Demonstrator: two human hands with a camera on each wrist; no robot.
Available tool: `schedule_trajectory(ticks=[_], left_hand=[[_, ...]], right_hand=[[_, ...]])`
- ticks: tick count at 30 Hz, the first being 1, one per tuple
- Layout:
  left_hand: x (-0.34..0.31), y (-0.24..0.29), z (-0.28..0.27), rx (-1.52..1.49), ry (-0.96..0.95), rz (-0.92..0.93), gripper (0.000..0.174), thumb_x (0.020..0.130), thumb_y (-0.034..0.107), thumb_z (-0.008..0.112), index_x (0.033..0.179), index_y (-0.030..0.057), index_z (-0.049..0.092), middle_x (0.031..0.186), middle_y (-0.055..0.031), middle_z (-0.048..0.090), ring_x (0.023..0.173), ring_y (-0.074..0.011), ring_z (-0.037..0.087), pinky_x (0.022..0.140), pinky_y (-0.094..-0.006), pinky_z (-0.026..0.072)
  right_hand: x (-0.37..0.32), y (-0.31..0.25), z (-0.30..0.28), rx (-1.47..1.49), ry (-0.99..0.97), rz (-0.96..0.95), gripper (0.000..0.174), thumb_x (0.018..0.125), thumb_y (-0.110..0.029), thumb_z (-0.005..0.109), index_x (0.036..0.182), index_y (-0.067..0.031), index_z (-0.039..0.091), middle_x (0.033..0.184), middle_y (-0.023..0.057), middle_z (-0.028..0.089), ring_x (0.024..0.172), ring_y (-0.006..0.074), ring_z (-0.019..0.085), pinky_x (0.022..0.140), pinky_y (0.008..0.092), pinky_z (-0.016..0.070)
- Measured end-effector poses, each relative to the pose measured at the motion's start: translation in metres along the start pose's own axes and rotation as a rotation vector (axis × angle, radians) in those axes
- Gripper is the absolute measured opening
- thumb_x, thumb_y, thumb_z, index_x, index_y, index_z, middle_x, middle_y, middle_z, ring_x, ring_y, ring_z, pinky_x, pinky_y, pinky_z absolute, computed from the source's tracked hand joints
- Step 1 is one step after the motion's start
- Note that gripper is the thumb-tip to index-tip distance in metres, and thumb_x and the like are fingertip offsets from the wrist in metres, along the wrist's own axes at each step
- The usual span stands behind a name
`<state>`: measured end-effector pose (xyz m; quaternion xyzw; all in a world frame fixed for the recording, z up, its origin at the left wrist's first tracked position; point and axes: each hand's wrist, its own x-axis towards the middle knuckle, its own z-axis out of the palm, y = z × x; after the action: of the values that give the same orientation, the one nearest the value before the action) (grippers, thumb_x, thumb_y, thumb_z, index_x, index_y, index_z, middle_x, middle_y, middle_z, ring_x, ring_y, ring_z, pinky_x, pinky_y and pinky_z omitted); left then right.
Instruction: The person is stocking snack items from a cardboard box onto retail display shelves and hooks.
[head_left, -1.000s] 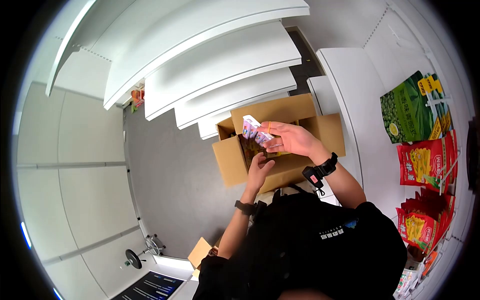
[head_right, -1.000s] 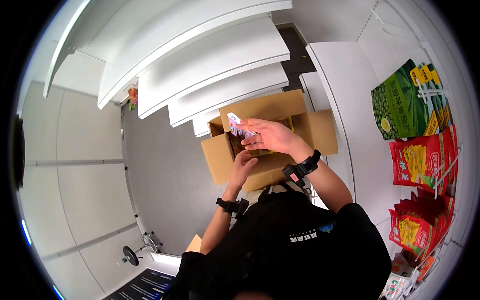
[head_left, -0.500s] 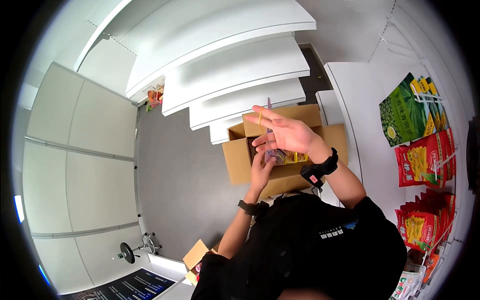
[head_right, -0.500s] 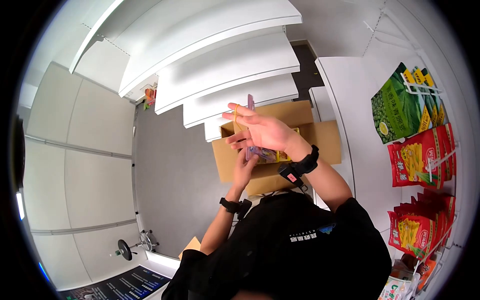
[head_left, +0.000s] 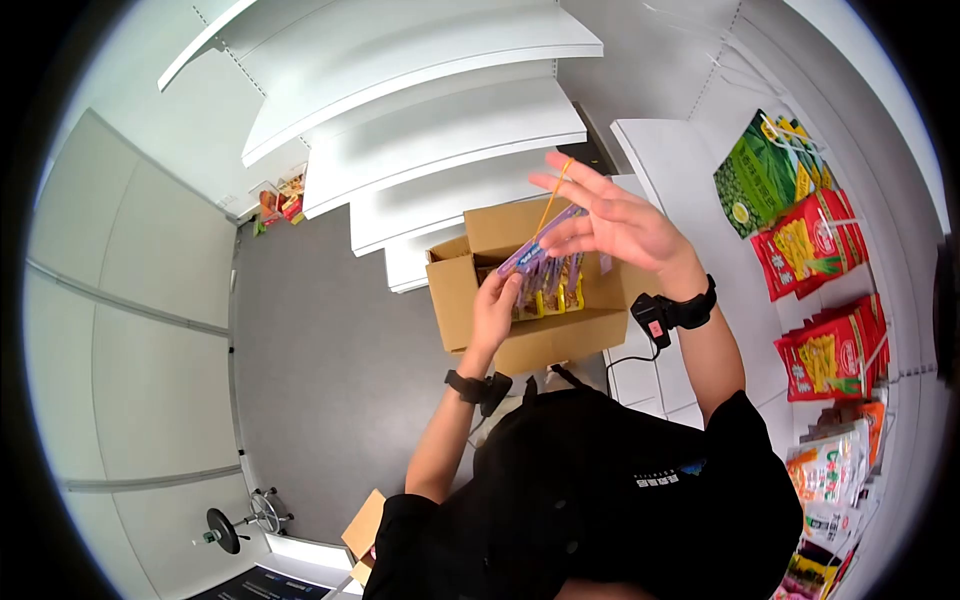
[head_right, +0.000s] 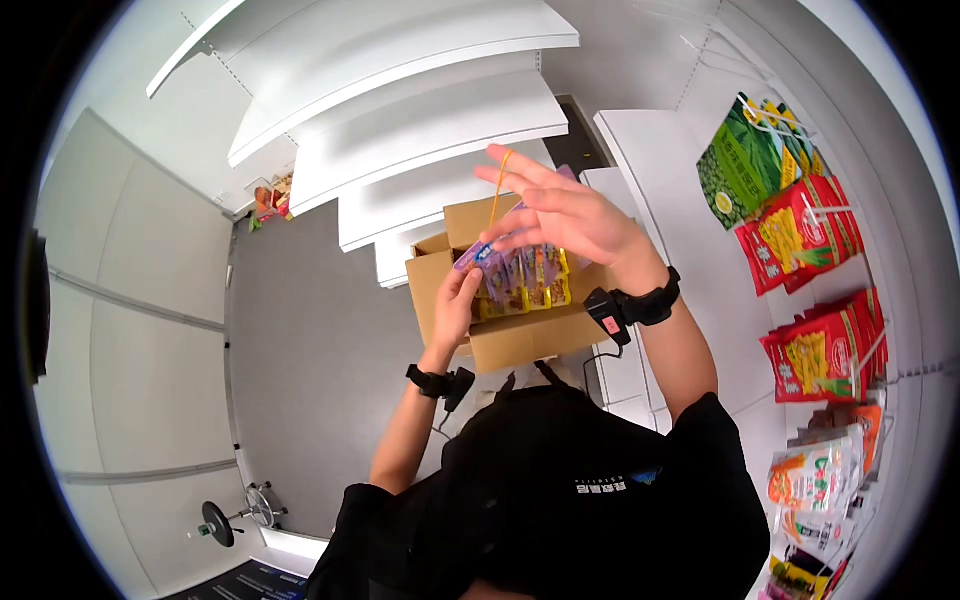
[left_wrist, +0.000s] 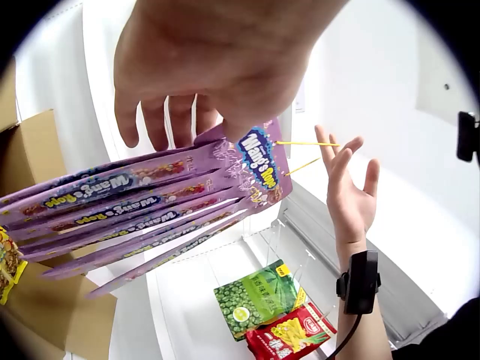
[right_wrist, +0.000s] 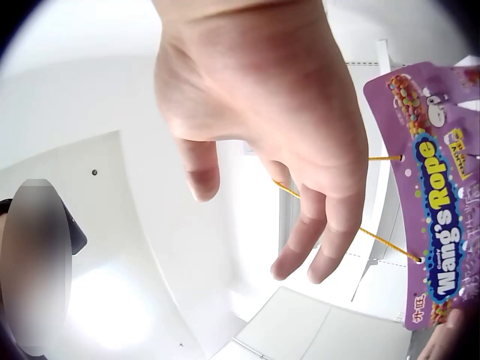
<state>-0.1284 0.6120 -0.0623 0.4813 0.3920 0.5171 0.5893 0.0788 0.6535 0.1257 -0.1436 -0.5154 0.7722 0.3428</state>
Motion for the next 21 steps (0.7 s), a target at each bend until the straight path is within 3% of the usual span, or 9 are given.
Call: schedule_trajectory(ticks=[3,8,15,18,21], left_hand=[[-0.017,0.006,-0.004,-0.015,-0.033,0.012,0.036,0.094,0.014,0.051,0.127,0.001,0.047,0.116,-0.0064,0.058,0.108,-0.0124,0.051,0.095,-0.0271,0.0382],[-0.033,-0.006,-0.01,-0.007,-0.069,0.059,0.031,0.093,0.012,0.051,0.122,0.0015,0.05,0.11,-0.0031,0.059,0.096,-0.0109,0.052,0.084,-0.0266,0.0416],[-0.059,-0.008,-0.011,0.089,-0.148,-0.008,0.027,0.096,0.017,0.049,0.116,0.0003,0.056,0.106,-0.0022,0.061,0.093,-0.0078,0.051,0.084,-0.0249,0.0406],[-0.069,-0.012,-0.006,0.093,-0.183,-0.01,0.025,0.095,0.02,0.051,0.108,0.0009,0.059,0.094,0.0006,0.061,0.083,-0.0056,0.051,0.074,-0.0235,0.0421],[-0.083,-0.011,-0.006,0.221,-0.242,-0.139,0.023,0.092,0.022,0.055,0.098,-0.0002,0.061,0.081,0.0011,0.059,0.072,-0.0051,0.049,0.065,-0.0221,0.0414]], right_hand=[[-0.009,-0.008,0.031,-0.08,0.018,-0.042,0.079,0.091,-0.032,0.05,0.147,-0.0076,-0.001,0.151,0.0203,0.009,0.11,0.0332,0.055,0.096,0.0447,0.042],[-0.025,-0.016,0.075,-0.138,0.024,-0.09,0.078,0.091,-0.032,0.05,0.147,-0.0077,0.001,0.151,0.0185,0.009,0.111,0.0336,0.055,0.095,0.0445,0.0422],[-0.049,-0.02,0.113,-0.177,0.176,-0.206,0.077,0.09,-0.034,0.05,0.147,-0.0075,0.006,0.152,0.0156,0.012,0.11,0.0326,0.054,0.095,0.0444,0.0422],[-0.06,-0.016,0.125,-0.179,0.224,-0.256,0.075,0.09,-0.034,0.049,0.147,-0.0072,0.008,0.152,0.0146,0.012,0.11,0.0321,0.054,0.095,0.044,0.0421],[-0.07,-0.018,0.137,-0.222,0.27,-0.272,0.075,0.09,-0.035,0.049,0.146,-0.0066,0.009,0.152,0.014,0.013,0.111,0.0315,0.054,0.096,0.0439,0.0419]])
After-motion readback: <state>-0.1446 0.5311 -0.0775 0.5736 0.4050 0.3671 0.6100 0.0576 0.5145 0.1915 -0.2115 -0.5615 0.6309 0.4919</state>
